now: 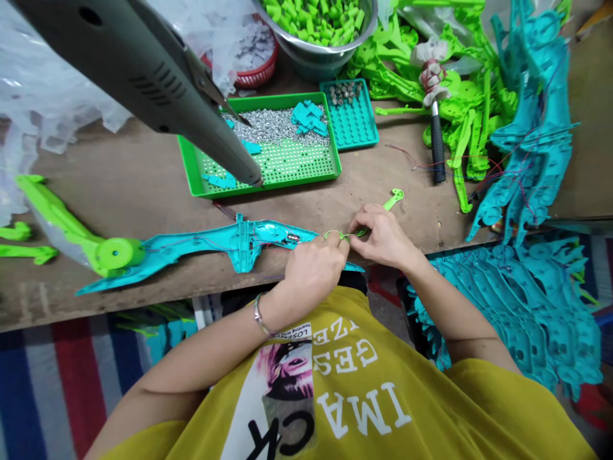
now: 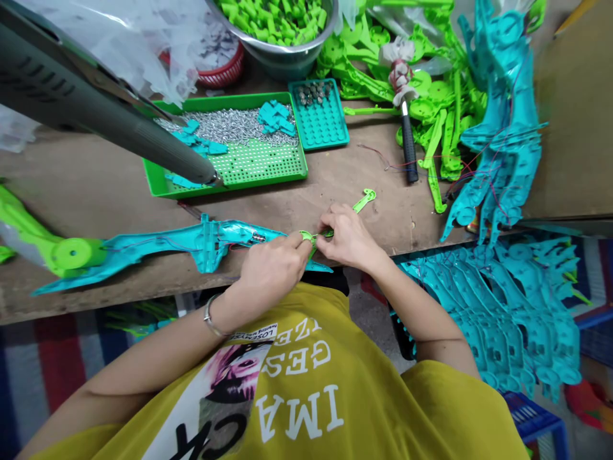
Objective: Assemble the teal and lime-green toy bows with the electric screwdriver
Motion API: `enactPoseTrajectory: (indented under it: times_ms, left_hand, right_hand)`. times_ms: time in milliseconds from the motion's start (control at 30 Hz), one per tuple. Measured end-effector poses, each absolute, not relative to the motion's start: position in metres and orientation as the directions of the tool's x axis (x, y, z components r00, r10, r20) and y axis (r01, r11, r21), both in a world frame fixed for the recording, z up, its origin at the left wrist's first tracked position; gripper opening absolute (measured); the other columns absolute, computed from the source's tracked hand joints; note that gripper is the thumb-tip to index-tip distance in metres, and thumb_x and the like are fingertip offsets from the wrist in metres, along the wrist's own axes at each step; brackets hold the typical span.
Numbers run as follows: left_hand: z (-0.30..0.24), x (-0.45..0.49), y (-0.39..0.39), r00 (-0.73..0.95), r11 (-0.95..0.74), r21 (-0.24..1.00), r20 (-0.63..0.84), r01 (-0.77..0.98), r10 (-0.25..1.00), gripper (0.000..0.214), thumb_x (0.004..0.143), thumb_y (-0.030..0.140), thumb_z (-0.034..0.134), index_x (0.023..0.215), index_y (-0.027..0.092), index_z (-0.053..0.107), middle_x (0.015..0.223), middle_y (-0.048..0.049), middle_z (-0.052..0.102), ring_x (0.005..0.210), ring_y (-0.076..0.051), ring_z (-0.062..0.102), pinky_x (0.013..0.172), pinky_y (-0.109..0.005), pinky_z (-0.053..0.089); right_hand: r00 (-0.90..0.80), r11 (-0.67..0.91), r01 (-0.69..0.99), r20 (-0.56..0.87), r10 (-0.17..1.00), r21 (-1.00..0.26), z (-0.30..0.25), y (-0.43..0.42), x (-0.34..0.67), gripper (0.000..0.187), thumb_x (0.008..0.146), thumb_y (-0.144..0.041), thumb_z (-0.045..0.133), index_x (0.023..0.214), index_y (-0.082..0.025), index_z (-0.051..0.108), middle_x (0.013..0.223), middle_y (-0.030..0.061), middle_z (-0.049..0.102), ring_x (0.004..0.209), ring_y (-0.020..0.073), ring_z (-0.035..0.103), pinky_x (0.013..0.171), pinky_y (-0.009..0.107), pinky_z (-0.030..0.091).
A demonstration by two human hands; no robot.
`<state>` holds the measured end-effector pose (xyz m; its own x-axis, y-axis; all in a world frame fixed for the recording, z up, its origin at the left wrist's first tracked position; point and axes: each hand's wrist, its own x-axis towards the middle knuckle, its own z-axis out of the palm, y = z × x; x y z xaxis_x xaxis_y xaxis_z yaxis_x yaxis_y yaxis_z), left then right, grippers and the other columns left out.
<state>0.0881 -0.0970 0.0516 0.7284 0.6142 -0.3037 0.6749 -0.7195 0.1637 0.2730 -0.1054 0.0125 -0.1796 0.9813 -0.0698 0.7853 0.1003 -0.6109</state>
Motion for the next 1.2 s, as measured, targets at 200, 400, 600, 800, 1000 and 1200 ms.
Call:
enactPoseTrajectory:
  times_ms: [200,400,600,800,1000,1200]
  left_hand:
    - [0.047,0.064,-0.098,0.818,-0.813,0.168,-0.281,0.557,0.503,0.027,0.098,0.005,0.047,0.115,0.015,0.065,0.103,-0.01,0.069,0.084,-0.021,0.071,0.053,-0.029,0.04]
    - [0.031,0.048,-0.094,0.671,-0.629,0.239,-0.183,0.74,0.719,0.026,0.107,0.021,0.042,0.096,0.019,0.065,0.088,-0.0071,0.066,0.076,-0.019,0.065,0.054,-0.03,0.032]
    - [0.032,0.053,-0.077,0.569,-0.467,0.375,-0.235,0.801,0.788,0.02,0.104,0.025,0.049,0.096,0.017,0.066,0.093,-0.0089,0.064,0.083,-0.022,0.064,0.065,-0.032,0.041]
    - [0.031,0.052,-0.073,0.572,-0.455,0.392,-0.268,0.8,0.775,0.023,0.101,0.022,0.049,0.091,0.017,0.069,0.097,-0.0096,0.061,0.078,-0.021,0.061,0.065,-0.033,0.04]
    - [0.034,0.056,-0.077,0.577,-0.473,0.349,-0.314,0.809,0.754,0.029,0.103,0.02,0.042,0.098,0.018,0.071,0.097,-0.0087,0.062,0.071,-0.02,0.059,0.057,-0.033,0.032]
    - [0.042,0.053,-0.077,0.566,-0.478,0.308,-0.366,0.823,0.739,0.03,0.103,0.02,0.042,0.098,0.018,0.071,0.101,-0.0091,0.063,0.074,-0.021,0.062,0.057,-0.034,0.034]
  right_hand:
    - [-0.22,0.136,0.775,-0.062,0.974,-0.617,0.015,-0.108,0.269,0.012,0.081,-0.012,0.063,0.083,-0.02,0.072,0.086,0.0047,0.069,0.084,0.0213,0.059,0.086,0.039,0.046]
    - [-0.255,0.145,0.75,-0.08,0.964,-0.645,0.016,-0.111,0.268,0.023,0.085,-0.011,0.061,0.086,-0.022,0.081,0.087,0.0048,0.071,0.083,0.0201,0.061,0.082,0.036,0.044]
    - [-0.284,0.159,0.773,-0.111,0.952,-0.614,0.018,-0.11,0.269,0.026,0.087,-0.012,0.059,0.089,-0.022,0.083,0.09,0.0065,0.071,0.086,0.0212,0.063,0.083,0.037,0.045]
    - [-0.291,0.157,0.789,-0.136,0.947,-0.594,0.023,-0.109,0.268,0.026,0.087,-0.012,0.057,0.088,-0.021,0.081,0.091,0.0066,0.071,0.087,0.0219,0.062,0.083,0.037,0.043]
    - [-0.316,0.278,0.829,0.004,0.949,-0.486,0.03,-0.119,0.245,0.028,0.087,-0.01,0.052,0.108,-0.017,0.069,0.1,0.0082,0.073,0.095,0.0251,0.055,0.083,0.038,0.036]
    - [-0.363,0.327,0.872,-0.035,0.931,-0.365,0.027,-0.126,0.23,0.02,0.095,-0.013,0.05,0.104,-0.019,0.067,0.084,0.0043,0.072,0.09,0.0242,0.05,0.081,0.039,0.027]
